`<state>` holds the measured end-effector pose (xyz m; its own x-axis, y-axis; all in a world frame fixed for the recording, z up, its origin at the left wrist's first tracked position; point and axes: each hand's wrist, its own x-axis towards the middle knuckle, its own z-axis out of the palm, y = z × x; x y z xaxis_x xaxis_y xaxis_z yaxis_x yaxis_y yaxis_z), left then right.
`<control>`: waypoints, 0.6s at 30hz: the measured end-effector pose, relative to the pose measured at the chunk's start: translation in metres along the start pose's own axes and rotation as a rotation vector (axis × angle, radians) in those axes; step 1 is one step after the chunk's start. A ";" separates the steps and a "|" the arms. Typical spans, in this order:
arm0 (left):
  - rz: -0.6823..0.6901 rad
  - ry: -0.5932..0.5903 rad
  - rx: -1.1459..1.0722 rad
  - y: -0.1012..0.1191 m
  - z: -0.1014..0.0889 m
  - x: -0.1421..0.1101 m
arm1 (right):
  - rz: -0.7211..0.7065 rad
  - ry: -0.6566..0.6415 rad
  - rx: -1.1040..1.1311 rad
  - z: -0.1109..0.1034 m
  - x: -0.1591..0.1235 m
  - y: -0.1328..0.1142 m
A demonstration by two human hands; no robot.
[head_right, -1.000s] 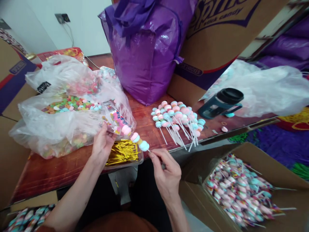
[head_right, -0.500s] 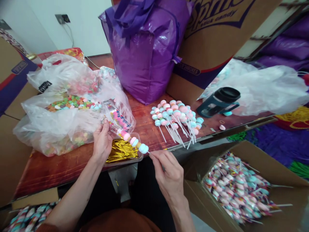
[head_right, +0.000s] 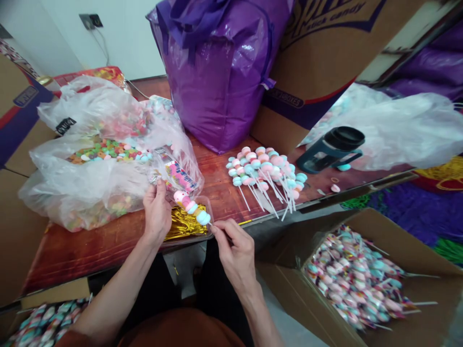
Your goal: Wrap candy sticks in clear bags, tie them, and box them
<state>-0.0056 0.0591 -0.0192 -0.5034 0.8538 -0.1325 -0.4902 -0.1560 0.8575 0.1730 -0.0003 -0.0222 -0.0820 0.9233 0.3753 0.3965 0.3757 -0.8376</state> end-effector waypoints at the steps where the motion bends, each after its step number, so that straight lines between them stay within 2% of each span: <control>1: -0.017 0.007 -0.013 0.002 0.001 -0.001 | -0.007 0.005 -0.022 0.000 0.000 0.000; 5: -0.097 0.001 -0.019 0.009 0.002 -0.006 | -0.089 0.052 -0.132 0.001 -0.001 0.002; 10: -0.176 -0.068 -0.001 0.011 0.003 -0.013 | -0.144 0.023 -0.232 0.000 -0.002 0.004; 12: -0.187 -0.082 -0.057 0.011 0.004 -0.013 | -0.081 -0.019 -0.185 -0.002 -0.002 0.003; 15: -0.214 -0.105 -0.137 0.009 0.003 -0.012 | 0.094 -0.108 -0.072 -0.003 -0.002 0.000; 18: -0.236 -0.133 -0.137 0.007 0.003 -0.012 | 0.231 -0.159 0.027 -0.002 -0.003 -0.002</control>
<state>-0.0014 0.0491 -0.0100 -0.2709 0.9307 -0.2459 -0.6785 -0.0034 0.7345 0.1745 -0.0037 -0.0202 -0.1360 0.9848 0.1080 0.3970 0.1541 -0.9048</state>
